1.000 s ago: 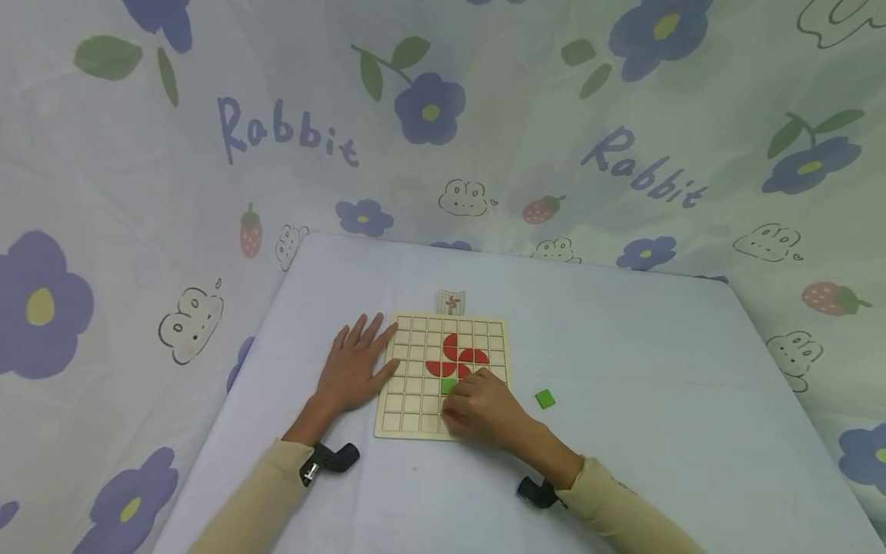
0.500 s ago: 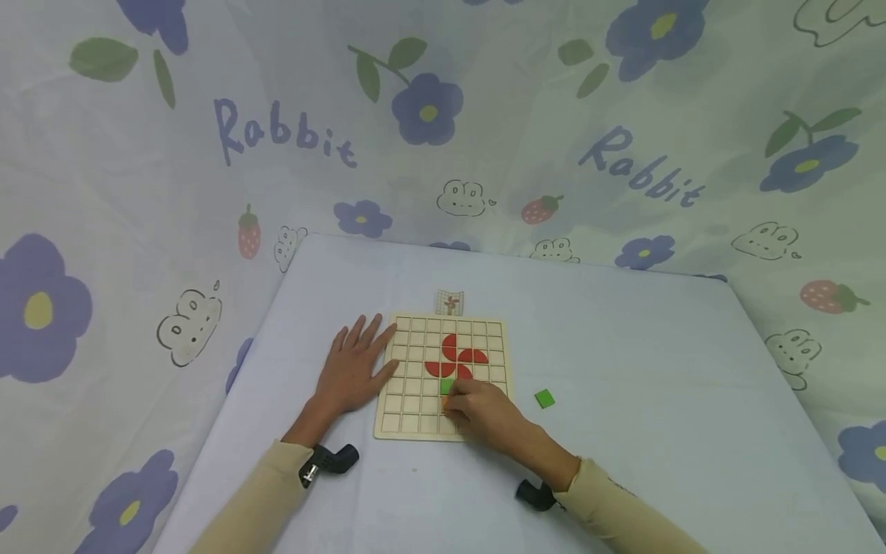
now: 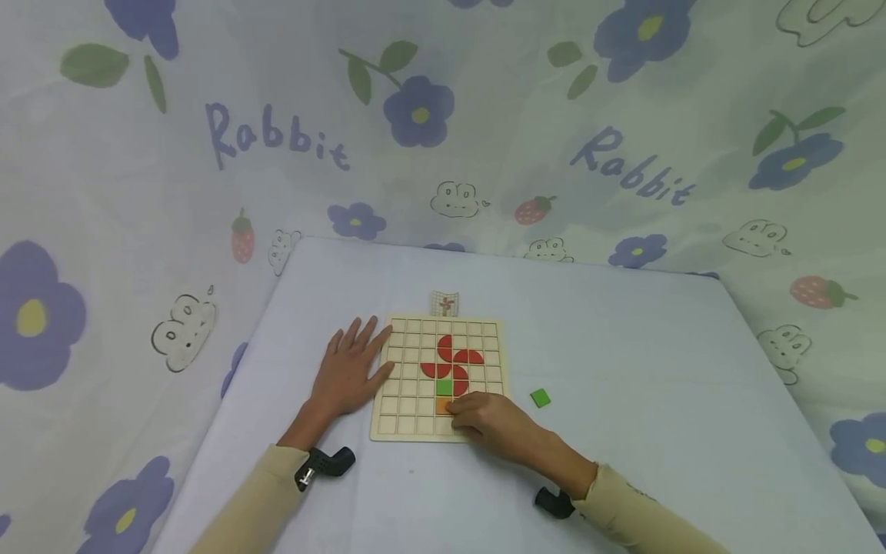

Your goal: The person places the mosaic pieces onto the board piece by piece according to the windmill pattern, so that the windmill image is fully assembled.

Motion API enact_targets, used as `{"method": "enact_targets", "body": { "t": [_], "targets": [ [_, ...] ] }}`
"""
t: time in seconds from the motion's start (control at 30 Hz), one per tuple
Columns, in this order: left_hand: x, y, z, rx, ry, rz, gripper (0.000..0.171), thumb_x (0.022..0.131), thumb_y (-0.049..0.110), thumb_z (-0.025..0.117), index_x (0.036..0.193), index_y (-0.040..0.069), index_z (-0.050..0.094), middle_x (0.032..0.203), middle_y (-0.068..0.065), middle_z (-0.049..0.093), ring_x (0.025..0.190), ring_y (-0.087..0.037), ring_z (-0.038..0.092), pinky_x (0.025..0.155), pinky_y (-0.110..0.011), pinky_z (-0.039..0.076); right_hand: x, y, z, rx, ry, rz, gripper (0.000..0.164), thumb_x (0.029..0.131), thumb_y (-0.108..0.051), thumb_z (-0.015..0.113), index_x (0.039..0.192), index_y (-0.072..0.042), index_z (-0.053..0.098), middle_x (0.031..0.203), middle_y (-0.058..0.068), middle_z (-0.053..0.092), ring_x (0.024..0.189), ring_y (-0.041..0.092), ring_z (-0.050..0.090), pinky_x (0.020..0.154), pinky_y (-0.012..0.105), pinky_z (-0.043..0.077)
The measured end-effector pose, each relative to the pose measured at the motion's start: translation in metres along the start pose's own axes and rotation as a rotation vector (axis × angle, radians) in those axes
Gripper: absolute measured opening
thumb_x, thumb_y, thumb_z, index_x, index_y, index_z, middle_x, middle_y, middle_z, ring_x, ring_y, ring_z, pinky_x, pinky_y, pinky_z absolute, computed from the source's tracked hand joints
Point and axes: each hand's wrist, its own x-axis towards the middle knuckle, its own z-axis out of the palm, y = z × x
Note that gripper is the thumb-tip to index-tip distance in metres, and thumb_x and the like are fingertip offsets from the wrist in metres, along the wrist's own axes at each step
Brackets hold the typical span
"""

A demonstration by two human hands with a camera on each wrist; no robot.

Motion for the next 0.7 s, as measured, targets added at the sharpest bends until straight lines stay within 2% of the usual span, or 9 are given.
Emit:
{"method": "enact_targets", "body": {
  "t": [0.23,0.47,0.57,0.7],
  "targets": [
    [-0.002,0.001,-0.003,-0.009,0.009,0.000,0.067,0.098,0.054,0.043,0.155,0.021,0.033,0.160,-0.011,0.025,0.147,-0.036,0.014,0.116,-0.056,0.010,-0.004,-0.003,-0.001,-0.029,0.001,0.007,0.016,0.083,-0.007,0.079,0.099,-0.010,0.079,0.118,0.002,0.069,0.113,0.011,0.062,0.095,0.026,0.049],
    [-0.002,0.001,-0.002,-0.004,0.004,-0.001,0.067,0.097,0.054,0.044,0.155,0.021,0.033,0.160,-0.012,0.025,0.147,-0.036,0.014,0.116,-0.056,0.011,-0.013,0.003,-0.004,0.004,0.092,0.026,0.015,0.082,-0.004,0.078,0.096,-0.010,0.077,0.114,0.003,0.070,0.109,0.014,0.064,0.092,0.027,0.051],
    [-0.002,0.000,-0.002,0.002,0.002,-0.003,0.067,0.098,0.054,0.043,0.156,0.021,0.032,0.160,-0.011,0.024,0.147,-0.035,0.013,0.117,-0.055,0.010,-0.019,0.009,-0.007,0.012,0.125,0.065,0.016,0.080,-0.003,0.080,0.094,-0.009,0.077,0.110,0.003,0.070,0.107,0.016,0.064,0.090,0.029,0.053],
    [-0.001,0.000,-0.003,0.000,0.003,-0.001,0.067,0.098,0.053,0.044,0.155,0.021,0.033,0.160,-0.011,0.024,0.147,-0.035,0.014,0.117,-0.055,0.010,-0.031,0.019,-0.010,-0.033,0.170,0.124,0.016,0.077,-0.004,0.083,0.090,-0.010,0.076,0.106,0.003,0.070,0.104,0.017,0.064,0.087,0.032,0.055]
  ]
}}
